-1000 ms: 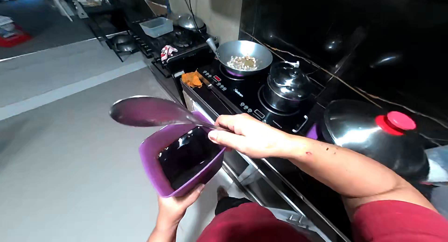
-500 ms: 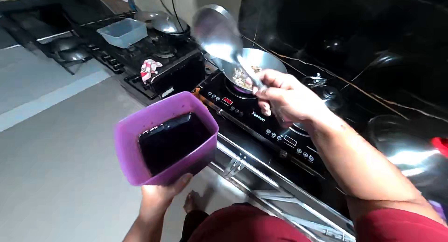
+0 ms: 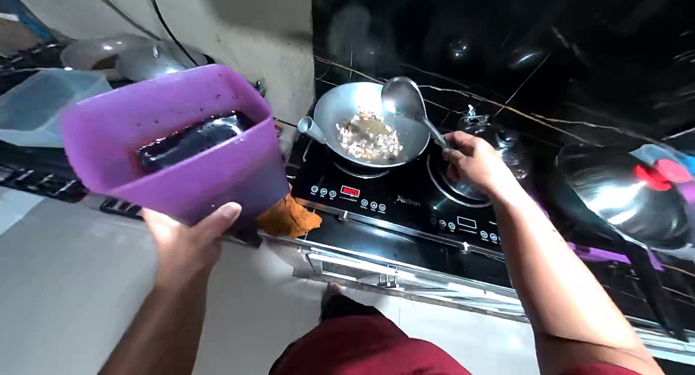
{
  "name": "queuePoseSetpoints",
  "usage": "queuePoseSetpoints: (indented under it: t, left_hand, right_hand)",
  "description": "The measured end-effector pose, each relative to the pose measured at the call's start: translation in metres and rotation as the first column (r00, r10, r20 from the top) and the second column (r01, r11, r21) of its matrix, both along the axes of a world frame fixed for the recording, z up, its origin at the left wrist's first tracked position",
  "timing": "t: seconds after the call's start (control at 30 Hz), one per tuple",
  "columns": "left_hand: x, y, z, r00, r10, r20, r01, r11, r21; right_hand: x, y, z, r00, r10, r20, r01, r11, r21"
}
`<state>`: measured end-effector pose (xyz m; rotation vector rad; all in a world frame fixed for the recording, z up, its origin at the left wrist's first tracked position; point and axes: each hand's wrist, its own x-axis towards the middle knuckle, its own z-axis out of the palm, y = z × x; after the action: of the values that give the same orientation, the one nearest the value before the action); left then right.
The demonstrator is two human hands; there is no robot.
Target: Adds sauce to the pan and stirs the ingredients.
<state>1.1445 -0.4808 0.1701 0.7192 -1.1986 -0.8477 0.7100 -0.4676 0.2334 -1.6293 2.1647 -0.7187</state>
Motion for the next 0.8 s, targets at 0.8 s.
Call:
queuePoseSetpoints:
  t: [0.8]
  left_hand:
    - [-0.009,-0.317,-0.019,0.917,-0.290,0.275,0.325,0.941,-0.091]
  right_hand:
    - [0.149,-0.123,0.059,0.995,-0.101,-0.001,0.100,0.983,0.151]
